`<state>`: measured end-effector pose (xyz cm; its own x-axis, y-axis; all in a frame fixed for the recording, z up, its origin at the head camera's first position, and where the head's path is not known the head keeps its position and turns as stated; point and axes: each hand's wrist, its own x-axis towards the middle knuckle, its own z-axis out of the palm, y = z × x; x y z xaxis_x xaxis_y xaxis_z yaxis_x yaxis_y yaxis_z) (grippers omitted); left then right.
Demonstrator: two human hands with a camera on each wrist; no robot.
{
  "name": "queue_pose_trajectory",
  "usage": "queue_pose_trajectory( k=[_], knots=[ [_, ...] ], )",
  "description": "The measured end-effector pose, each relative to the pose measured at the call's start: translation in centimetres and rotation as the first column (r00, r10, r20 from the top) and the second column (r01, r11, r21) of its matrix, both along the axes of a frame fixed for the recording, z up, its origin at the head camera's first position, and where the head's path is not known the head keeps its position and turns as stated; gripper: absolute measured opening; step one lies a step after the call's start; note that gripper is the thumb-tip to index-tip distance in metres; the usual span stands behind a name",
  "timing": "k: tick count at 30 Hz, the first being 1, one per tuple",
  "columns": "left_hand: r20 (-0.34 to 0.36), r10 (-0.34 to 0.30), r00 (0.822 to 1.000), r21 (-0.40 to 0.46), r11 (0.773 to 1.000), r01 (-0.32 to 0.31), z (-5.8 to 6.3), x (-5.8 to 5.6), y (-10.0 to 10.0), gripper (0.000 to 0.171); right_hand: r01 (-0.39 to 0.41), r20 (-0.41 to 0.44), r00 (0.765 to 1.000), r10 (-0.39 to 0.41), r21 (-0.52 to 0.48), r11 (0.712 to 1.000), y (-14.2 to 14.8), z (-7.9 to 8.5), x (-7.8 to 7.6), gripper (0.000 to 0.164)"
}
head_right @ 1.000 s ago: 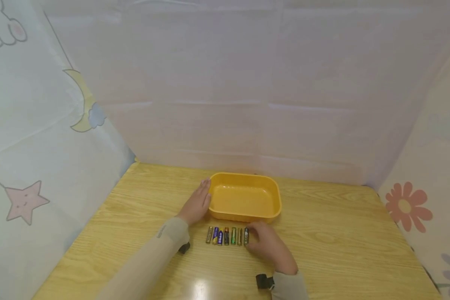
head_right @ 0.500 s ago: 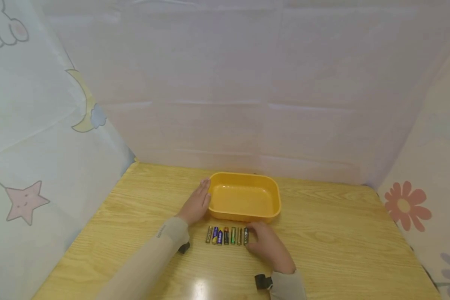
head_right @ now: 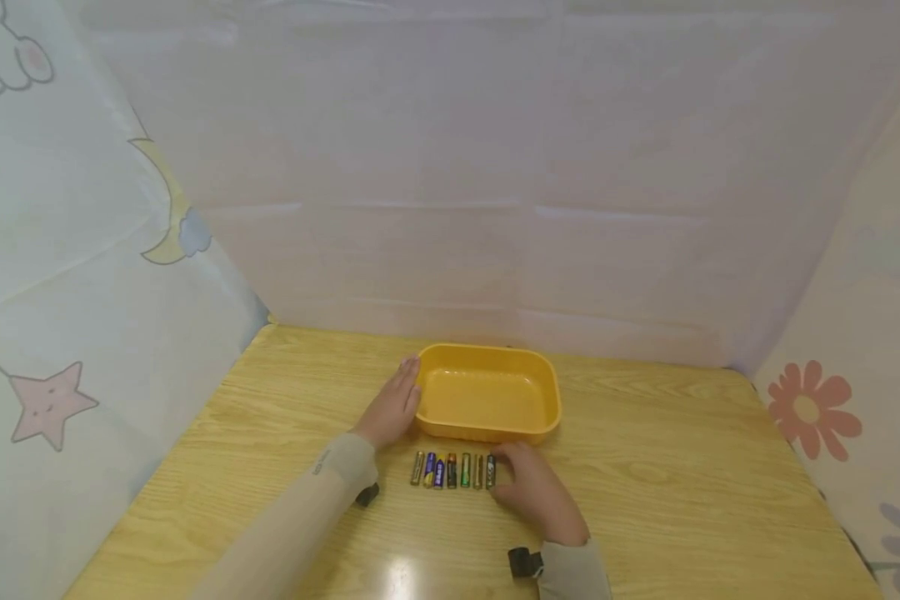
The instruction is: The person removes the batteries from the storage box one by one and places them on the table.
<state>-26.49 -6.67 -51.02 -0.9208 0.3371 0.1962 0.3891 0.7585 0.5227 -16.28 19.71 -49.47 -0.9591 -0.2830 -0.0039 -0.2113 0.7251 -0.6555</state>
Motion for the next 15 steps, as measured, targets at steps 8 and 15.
queue_pose_trajectory(
  k=[8, 15],
  knots=[
    [0.012, 0.002, 1.000, 0.000, 1.000, -0.002, -0.10, -0.09, 0.03, 0.057, 0.004, -0.010, 1.000, -0.004, 0.006, 1.000, 0.04, -0.34, -0.11, 0.046],
    [-0.003, -0.004, 1.000, 0.017, 1.000, 0.004, 0.08, 0.08, 0.05, 0.057, 0.013, 0.001, 1.000, -0.013, 0.005, 1.000, 0.07, -0.62, -0.20, 0.046]
  ],
)
